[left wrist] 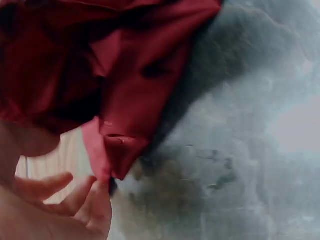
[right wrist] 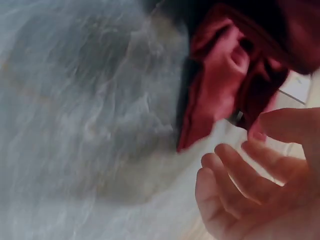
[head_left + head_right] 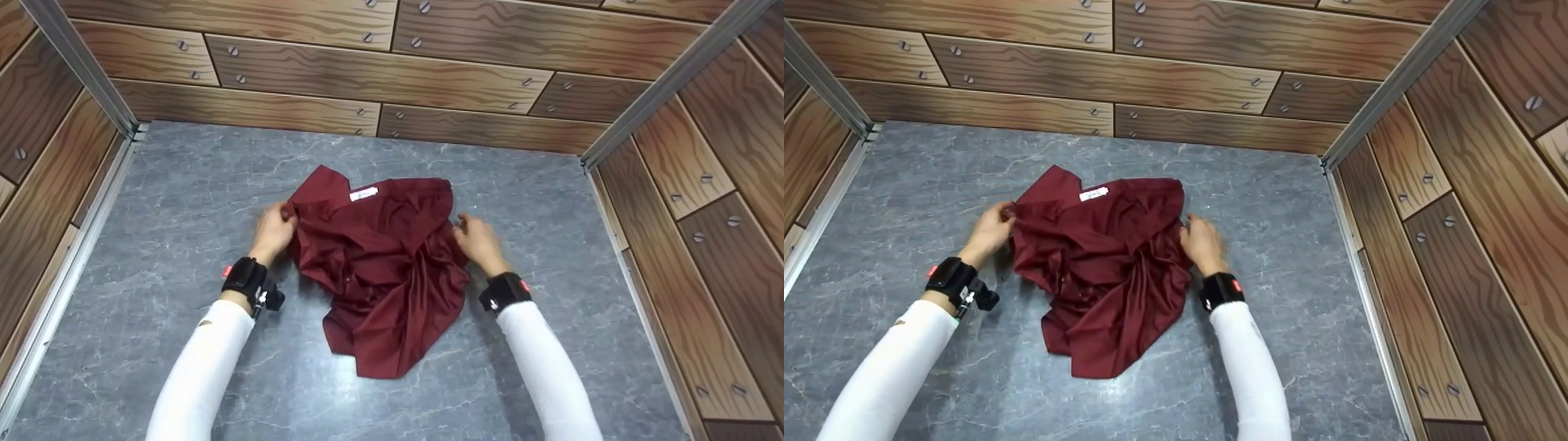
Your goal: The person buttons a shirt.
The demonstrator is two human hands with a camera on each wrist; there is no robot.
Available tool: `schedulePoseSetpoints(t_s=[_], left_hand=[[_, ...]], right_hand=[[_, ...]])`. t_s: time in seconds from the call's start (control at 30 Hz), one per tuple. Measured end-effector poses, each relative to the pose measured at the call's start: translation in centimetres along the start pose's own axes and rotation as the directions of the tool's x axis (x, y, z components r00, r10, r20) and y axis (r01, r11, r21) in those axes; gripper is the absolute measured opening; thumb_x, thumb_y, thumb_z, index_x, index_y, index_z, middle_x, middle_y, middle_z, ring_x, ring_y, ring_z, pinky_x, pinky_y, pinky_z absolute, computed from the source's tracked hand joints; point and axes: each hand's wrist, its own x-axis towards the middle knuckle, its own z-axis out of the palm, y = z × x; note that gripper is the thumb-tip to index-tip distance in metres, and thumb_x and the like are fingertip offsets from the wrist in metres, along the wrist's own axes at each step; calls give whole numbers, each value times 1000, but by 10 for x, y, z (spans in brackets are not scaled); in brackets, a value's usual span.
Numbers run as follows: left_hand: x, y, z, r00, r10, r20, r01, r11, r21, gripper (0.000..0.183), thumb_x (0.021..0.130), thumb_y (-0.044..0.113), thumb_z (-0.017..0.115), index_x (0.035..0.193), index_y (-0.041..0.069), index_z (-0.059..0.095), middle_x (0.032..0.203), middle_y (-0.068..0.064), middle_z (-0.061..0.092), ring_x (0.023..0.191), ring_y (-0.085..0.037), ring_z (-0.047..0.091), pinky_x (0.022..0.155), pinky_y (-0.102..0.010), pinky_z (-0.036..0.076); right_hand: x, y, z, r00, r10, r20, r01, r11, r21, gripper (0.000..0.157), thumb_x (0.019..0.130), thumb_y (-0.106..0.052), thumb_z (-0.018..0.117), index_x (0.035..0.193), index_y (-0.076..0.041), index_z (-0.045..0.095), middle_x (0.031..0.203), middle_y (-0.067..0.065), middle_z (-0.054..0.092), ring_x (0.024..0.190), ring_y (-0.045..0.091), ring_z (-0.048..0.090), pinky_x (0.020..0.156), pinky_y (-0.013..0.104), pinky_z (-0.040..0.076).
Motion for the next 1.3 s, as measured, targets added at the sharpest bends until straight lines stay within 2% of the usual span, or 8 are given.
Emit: schedulePoseSetpoints(t_s=[0.23,0.47,0.6,0.8,1.0,1.1,1.17,1.3], left_hand=[[-1,5,17,997,-11,82,10,1000,13,62,104,44,58,139,-8,58,114,-21,70,105,-32,65,97,-44,49],[-3,16,29,992,64,109,-71,996,54,37,97,27,69,125,2,72,106,-14,74,100,-29,68,92,-42,50],[-5,21,35,987,92,130,-95,995,12,47,94,29,75,131,2,65,112,-17,72,107,-32,67,97,-45,49],[-7,27,48,979,141,147,-140,990,-13,79,91,31,81,155,8,41,129,-21,68,121,-34,63,104,-50,46],[-5,33,55,975,149,165,-142,988,-53,90,87,15,84,161,7,32,126,-18,70,110,-32,65,102,-47,46],[-2,35,55,979,131,154,-116,988,-103,85,88,9,80,158,0,34,113,-12,71,95,-23,63,96,-39,48],[-1,36,53,980,129,152,-109,985,-135,76,88,6,77,154,-3,41,101,-8,70,87,-18,60,92,-35,46],[1,37,50,973,110,204,-73,981,-180,60,92,10,71,147,-5,52,94,-7,66,89,-18,59,92,-33,44]], right_hand=[[14,-16,16,997,80,6,-79,993,-90,49,97,-29,64,135,3,60,129,29,65,118,47,62,99,57,47],[12,-25,22,999,33,14,-32,998,-46,39,95,-16,61,132,-5,63,129,25,66,117,47,63,95,59,49],[9,-28,22,999,-41,1,41,998,38,38,95,-11,61,133,-10,62,132,20,66,119,45,62,96,58,48],[1,-34,21,986,-157,63,153,987,58,6,93,-12,62,90,-7,63,90,14,63,85,31,59,78,46,49],[1,-26,16,990,-55,129,37,989,144,31,92,-28,59,65,-17,49,65,-3,43,63,17,43,60,32,36],[7,-17,13,995,46,83,-65,969,237,26,96,-25,53,75,-9,58,74,4,53,72,22,50,68,34,42],[13,-11,11,991,112,70,-129,940,316,27,98,-20,50,99,1,66,96,15,65,93,28,59,84,37,47],[27,-3,8,990,115,78,-138,879,456,59,99,-3,43,155,10,31,158,28,38,147,35,36,121,41,27]])
